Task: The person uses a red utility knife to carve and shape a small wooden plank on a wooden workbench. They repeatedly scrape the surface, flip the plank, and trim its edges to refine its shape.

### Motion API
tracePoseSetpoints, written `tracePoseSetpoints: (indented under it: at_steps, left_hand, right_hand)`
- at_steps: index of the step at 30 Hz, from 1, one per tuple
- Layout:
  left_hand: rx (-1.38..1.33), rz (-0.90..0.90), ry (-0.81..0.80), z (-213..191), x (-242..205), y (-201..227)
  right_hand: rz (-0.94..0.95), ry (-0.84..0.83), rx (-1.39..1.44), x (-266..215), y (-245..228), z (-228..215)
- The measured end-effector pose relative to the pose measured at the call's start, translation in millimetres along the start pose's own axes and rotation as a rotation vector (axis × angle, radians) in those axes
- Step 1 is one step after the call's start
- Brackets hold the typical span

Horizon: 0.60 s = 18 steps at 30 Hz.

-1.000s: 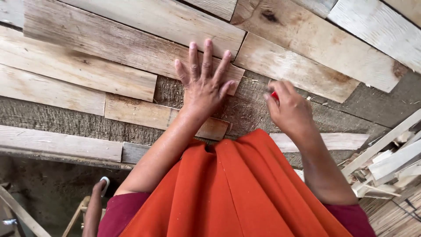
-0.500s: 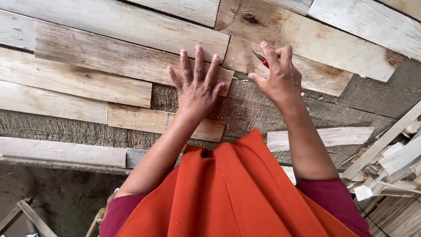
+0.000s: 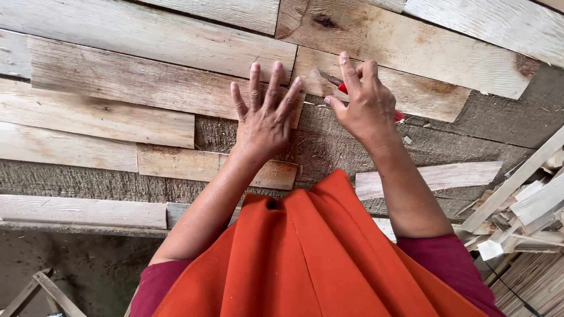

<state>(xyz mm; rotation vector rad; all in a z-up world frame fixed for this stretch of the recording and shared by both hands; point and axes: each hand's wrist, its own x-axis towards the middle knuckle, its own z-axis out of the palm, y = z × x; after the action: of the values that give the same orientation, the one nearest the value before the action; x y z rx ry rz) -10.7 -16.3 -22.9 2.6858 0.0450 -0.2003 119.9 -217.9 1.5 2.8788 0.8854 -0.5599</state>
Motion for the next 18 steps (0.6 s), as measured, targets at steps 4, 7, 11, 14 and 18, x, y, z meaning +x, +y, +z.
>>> tracePoseSetpoints:
  at_steps: [4,7,11,14,18]
  left_hand:
    - [-0.024,-0.016,-0.067,-2.9,0.8,0.7]
    - [0.02,0.004,0.047,-3.0,0.2,1.0]
    - [-0.018,-0.022,-0.037,-8.1,0.5,2.0]
    - [-0.011,-0.056,-0.033,-7.6,-3.2,0.9]
    - [0.166,-0.162,-0.015,19.8,-22.9,-14.8]
  right_hand:
    - [-0.008,0.014,-0.022,0.1,-0.5,3.3]
    - [0.002,0.003,-0.006,-1.2,-2.3,2.2]
    - [0.007,0.014,0.019,-2.7,-7.4,-5.3]
    - [0.045,-0.014,0.062,-6.6,-11.8,-10.2]
    - [0.06,0.139,0.226,-21.9,-31.0,-11.0]
